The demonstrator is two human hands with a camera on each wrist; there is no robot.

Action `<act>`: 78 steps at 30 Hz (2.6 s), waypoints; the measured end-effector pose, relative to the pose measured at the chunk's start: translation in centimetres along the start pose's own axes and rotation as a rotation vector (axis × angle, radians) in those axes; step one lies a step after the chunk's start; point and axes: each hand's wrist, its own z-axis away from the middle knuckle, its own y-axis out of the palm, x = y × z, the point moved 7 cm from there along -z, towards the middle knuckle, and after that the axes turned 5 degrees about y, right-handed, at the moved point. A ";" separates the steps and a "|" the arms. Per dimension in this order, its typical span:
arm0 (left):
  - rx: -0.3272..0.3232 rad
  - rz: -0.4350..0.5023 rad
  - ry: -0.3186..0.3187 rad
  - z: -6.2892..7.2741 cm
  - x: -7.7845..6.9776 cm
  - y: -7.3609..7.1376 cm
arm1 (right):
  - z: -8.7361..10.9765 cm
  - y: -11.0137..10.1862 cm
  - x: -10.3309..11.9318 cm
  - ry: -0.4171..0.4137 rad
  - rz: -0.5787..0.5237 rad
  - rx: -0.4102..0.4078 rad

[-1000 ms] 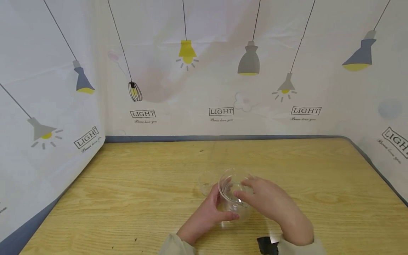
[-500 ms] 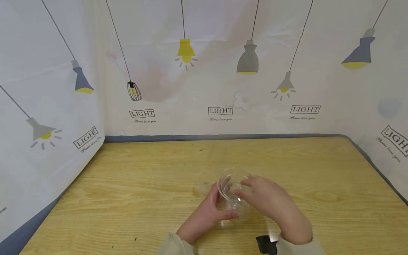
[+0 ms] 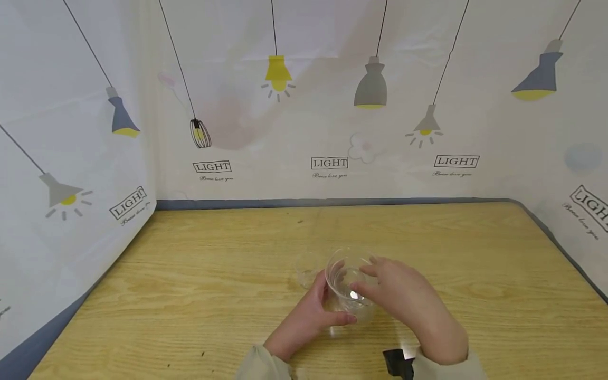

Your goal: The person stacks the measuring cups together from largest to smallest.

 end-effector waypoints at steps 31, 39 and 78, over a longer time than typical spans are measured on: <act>0.000 -0.025 -0.011 0.1 0.0 0.0 | -0.1 0.0 -0.3 0.010 -0.007 0.001; 0.004 -0.016 -0.016 0.1 0.0 0.0 | 0.1 0.2 -0.5 0.049 0.006 0.051; 0.036 0.063 -0.042 0.2 -0.1 0.2 | -0.1 0.5 0.0 0.076 0.103 0.041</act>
